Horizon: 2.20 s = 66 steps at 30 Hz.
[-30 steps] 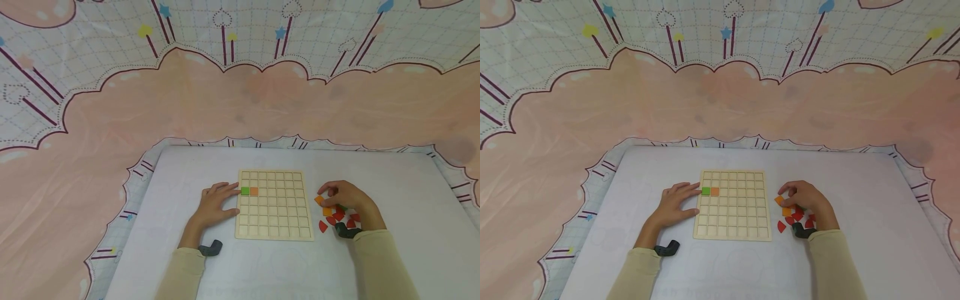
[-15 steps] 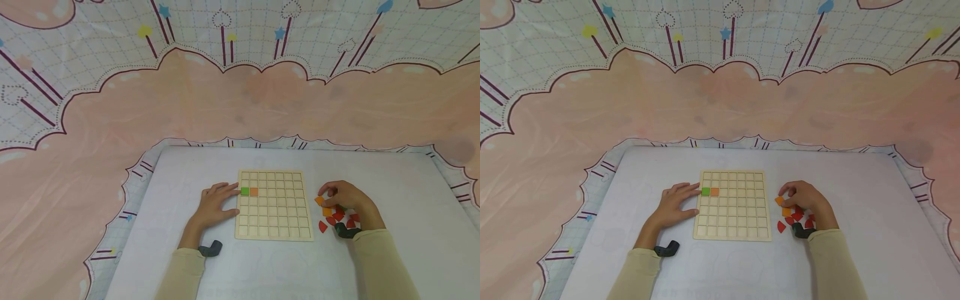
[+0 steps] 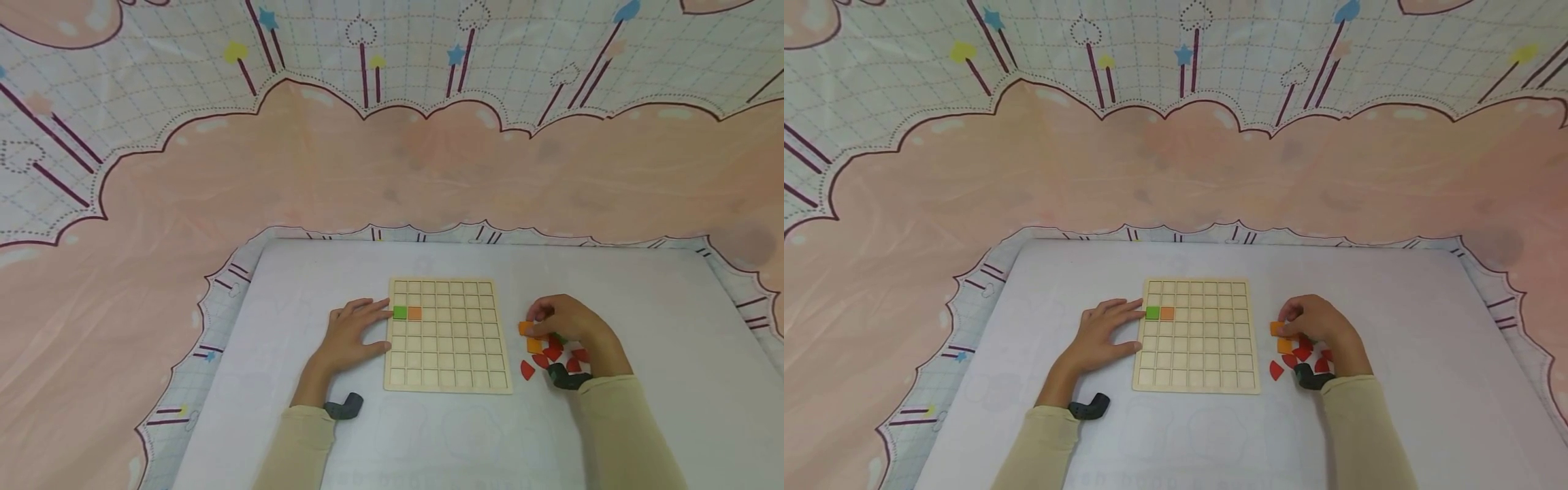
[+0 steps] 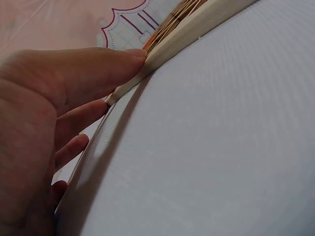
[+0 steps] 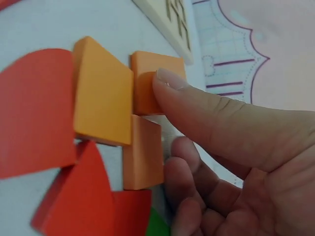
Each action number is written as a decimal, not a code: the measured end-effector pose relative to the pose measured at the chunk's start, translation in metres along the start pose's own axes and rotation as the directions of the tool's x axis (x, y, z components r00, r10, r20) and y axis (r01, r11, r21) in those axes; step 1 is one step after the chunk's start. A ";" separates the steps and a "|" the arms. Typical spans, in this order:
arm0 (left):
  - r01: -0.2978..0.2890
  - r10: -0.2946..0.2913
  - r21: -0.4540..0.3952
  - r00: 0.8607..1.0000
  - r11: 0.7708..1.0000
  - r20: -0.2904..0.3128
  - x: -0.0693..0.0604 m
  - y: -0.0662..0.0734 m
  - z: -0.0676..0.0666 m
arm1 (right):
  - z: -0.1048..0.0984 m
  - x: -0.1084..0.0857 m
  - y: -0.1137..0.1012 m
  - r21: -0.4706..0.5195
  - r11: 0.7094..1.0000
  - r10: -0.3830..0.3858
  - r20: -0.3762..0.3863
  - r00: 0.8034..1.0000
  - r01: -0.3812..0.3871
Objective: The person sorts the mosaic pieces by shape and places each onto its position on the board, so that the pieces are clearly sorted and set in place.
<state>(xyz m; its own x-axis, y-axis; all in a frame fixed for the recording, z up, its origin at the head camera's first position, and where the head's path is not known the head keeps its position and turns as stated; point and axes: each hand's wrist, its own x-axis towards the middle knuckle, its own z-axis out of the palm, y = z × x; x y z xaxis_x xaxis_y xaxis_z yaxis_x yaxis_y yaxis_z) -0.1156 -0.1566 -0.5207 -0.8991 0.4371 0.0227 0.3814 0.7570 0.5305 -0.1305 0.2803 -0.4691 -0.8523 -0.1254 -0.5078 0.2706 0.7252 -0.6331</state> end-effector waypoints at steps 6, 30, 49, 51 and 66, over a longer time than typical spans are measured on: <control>-0.007 0.007 -0.001 1.000 1.000 0.001 0.000 -0.002 0.001 | -0.003 -0.001 -0.002 0.011 1.000 -0.010 -0.011 1.000 0.011; 0.004 -0.004 0.016 1.000 1.000 0.000 0.000 -0.001 0.001 | 0.025 0.010 -0.036 0.048 0.986 -0.147 -0.175 0.974 0.157; -0.009 0.009 0.001 1.000 1.000 -0.024 -0.001 0.000 0.001 | 0.062 0.028 -0.060 0.298 0.928 -0.188 -0.151 0.971 0.226; -0.004 0.004 0.002 1.000 1.000 -0.022 -0.001 0.000 0.001 | 0.066 0.028 -0.065 0.320 0.920 -0.188 -0.151 0.970 0.228; 0.005 -0.005 -0.013 1.000 1.000 -0.007 0.000 0.001 0.001 | 0.095 0.037 -0.097 0.245 0.903 -0.304 -0.216 0.928 0.353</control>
<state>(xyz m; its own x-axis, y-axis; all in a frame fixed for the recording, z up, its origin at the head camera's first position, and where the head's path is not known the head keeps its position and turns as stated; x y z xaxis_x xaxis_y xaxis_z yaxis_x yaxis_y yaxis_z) -0.1150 -0.1560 -0.5209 -0.9023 0.4304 0.0259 0.3745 0.7525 0.5417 -0.1461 0.1409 -0.4818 -0.9698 -0.1908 -0.1521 0.0528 0.4445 -0.8942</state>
